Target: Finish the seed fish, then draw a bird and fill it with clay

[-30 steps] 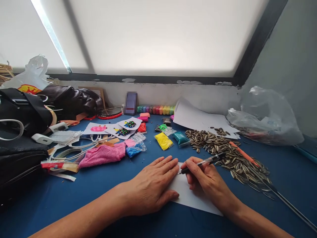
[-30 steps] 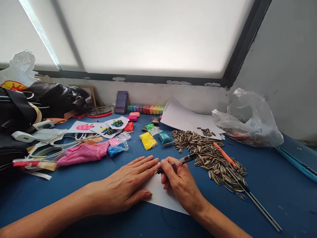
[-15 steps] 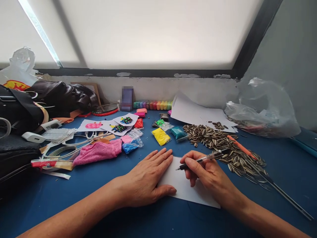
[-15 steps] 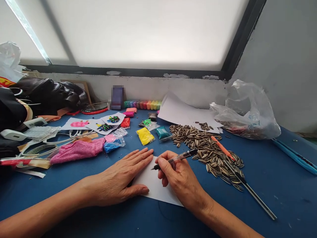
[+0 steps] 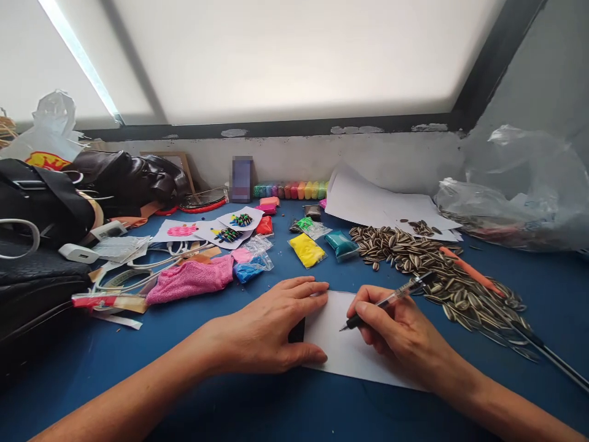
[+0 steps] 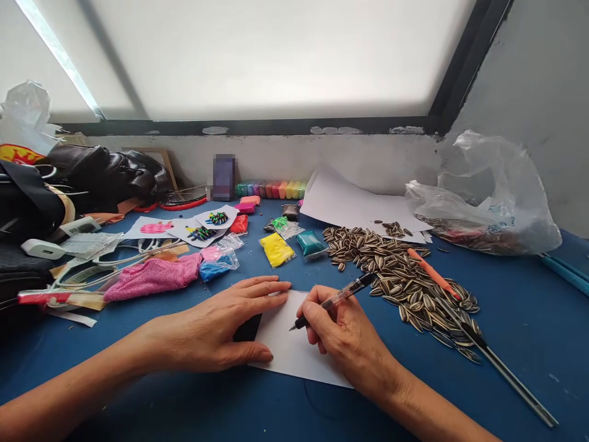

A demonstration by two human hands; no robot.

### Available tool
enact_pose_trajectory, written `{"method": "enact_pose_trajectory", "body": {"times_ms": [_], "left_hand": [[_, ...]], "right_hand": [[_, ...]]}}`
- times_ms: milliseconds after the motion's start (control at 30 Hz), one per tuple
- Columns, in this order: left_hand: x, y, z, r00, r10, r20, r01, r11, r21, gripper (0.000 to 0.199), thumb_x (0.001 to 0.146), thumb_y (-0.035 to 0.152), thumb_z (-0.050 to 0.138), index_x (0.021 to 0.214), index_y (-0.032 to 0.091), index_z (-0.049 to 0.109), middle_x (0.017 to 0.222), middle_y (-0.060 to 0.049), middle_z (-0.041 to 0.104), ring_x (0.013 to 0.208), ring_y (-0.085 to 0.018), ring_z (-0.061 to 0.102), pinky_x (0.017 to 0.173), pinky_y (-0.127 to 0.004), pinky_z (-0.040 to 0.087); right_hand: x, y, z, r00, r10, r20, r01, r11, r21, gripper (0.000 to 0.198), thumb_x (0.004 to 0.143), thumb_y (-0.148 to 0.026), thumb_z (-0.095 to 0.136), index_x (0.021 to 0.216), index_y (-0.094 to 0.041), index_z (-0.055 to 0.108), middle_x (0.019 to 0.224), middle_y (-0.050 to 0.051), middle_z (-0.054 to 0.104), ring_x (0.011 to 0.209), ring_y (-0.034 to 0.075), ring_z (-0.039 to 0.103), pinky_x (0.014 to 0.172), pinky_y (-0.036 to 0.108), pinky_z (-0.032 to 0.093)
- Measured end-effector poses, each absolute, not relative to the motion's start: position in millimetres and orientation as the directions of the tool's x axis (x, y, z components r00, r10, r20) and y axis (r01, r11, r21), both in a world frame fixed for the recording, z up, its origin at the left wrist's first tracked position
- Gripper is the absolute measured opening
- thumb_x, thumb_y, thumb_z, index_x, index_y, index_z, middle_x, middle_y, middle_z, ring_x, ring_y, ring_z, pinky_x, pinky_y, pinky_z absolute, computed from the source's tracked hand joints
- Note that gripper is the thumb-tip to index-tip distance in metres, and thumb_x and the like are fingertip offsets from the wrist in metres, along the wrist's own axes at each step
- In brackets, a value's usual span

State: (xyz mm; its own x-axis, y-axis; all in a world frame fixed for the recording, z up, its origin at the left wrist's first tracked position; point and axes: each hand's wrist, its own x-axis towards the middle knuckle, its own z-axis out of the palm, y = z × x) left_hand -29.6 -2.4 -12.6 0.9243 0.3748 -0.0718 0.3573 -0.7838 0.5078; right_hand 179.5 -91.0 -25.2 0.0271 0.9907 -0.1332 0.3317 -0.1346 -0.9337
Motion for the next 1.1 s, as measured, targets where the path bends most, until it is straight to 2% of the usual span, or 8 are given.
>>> {"method": "enact_pose_trajectory", "body": {"times_ms": [67, 200, 400, 533, 767, 967, 1033, 1100], "left_hand": [[-30.6, -2.2, -12.2, 0.923, 0.378, -0.071, 0.36, -0.784, 0.507, 0.073, 0.084, 0.047, 0.068, 0.145, 0.017, 0.044, 0.157, -0.011, 0.034, 0.147, -0.028, 0.025, 0.118, -0.042, 0.027], [-30.5, -2.5, -11.4, 0.919, 0.382, -0.102, 0.379, -0.778, 0.501, 0.079, 0.083, 0.052, 0.068, 0.148, 0.018, 0.039, 0.161, -0.012, 0.021, 0.149, -0.029, 0.019, 0.118, -0.043, 0.025], [-29.0, -2.6, -11.0, 0.908, 0.379, -0.177, 0.416, -0.768, 0.487, 0.092, 0.083, 0.062, 0.063, 0.154, 0.014, 0.028, 0.162, -0.013, 0.013, 0.151, -0.03, 0.008, 0.121, -0.046, 0.014], [-28.8, -2.1, -11.3, 0.906, 0.385, -0.177, 0.421, -0.763, 0.491, 0.094, 0.083, 0.064, 0.062, 0.154, 0.015, 0.026, 0.162, -0.012, 0.013, 0.15, -0.031, 0.008, 0.122, -0.045, 0.013], [-28.8, -0.9, -10.6, 0.902, 0.384, -0.195, 0.43, -0.769, 0.473, 0.095, 0.082, 0.066, 0.061, 0.154, 0.016, 0.025, 0.162, -0.01, 0.011, 0.151, -0.029, 0.006, 0.122, -0.046, 0.013], [-29.4, -2.6, -11.4, 0.894, 0.408, -0.184, 0.443, -0.744, 0.5, 0.095, 0.081, 0.06, 0.067, 0.154, 0.017, 0.025, 0.162, -0.012, 0.013, 0.15, -0.031, 0.01, 0.12, -0.05, 0.017], [-29.3, -4.5, -12.2, 0.887, 0.433, -0.159, 0.447, -0.721, 0.53, 0.097, 0.077, 0.056, 0.073, 0.154, 0.018, 0.026, 0.162, -0.014, 0.012, 0.15, -0.033, 0.011, 0.119, -0.052, 0.02], [-28.1, -7.3, -11.7, 0.879, 0.474, -0.048, 0.408, -0.698, 0.589, 0.09, 0.076, 0.048, 0.076, 0.15, 0.018, 0.035, 0.161, -0.016, 0.02, 0.148, -0.034, 0.019, 0.116, -0.05, 0.026]], "right_hand": [[179.5, -92.2, -23.8, 0.029, 0.991, -0.131, 0.378, -0.132, -0.916, 0.029, 0.09, -0.041, 0.048, 0.073, -0.02, 0.06, 0.051, -0.006, 0.05, 0.046, 0.009, 0.039, 0.044, 0.023, 0.028], [178.3, -93.9, -22.8, 0.029, 0.994, -0.105, 0.433, -0.107, -0.895, 0.029, 0.088, -0.039, 0.048, 0.07, -0.02, 0.06, 0.05, -0.005, 0.049, 0.048, 0.01, 0.039, 0.047, 0.024, 0.029], [179.0, -95.5, -21.0, 0.021, 0.992, -0.123, 0.335, -0.123, -0.934, 0.03, 0.089, -0.044, 0.049, 0.079, -0.019, 0.063, 0.053, -0.005, 0.05, 0.048, 0.01, 0.042, 0.047, 0.023, 0.033], [186.2, -98.8, -13.7, 0.052, 0.996, -0.074, 0.278, -0.086, -0.957, 0.034, 0.089, -0.049, 0.053, 0.088, -0.019, 0.068, 0.057, -0.003, 0.055, 0.052, 0.011, 0.047, 0.052, 0.023, 0.038], [195.9, -99.5, -5.6, 0.124, 0.99, -0.063, 0.273, -0.096, -0.957, 0.033, 0.088, -0.052, 0.06, 0.083, -0.021, 0.07, 0.058, -0.003, 0.053, 0.05, 0.009, 0.045, 0.047, 0.021, 0.036], [187.2, -101.3, -6.1, 0.131, 0.991, -0.031, 0.226, -0.06, -0.972, 0.031, 0.083, -0.051, 0.068, 0.089, -0.021, 0.073, 0.074, 0.002, 0.066, 0.057, 0.011, 0.056, 0.053, 0.022, 0.049], [185.0, -102.7, -9.4, 0.105, 0.994, -0.031, 0.2, -0.052, -0.978, 0.031, 0.086, -0.051, 0.064, 0.094, -0.022, 0.072, 0.083, 0.004, 0.07, 0.063, 0.012, 0.06, 0.056, 0.022, 0.051], [183.8, -103.8, -12.9, 0.104, 0.994, -0.032, 0.202, -0.053, -0.978, 0.029, 0.086, -0.05, 0.064, 0.093, -0.023, 0.071, 0.082, 0.003, 0.071, 0.066, 0.013, 0.061, 0.057, 0.021, 0.051]]}}
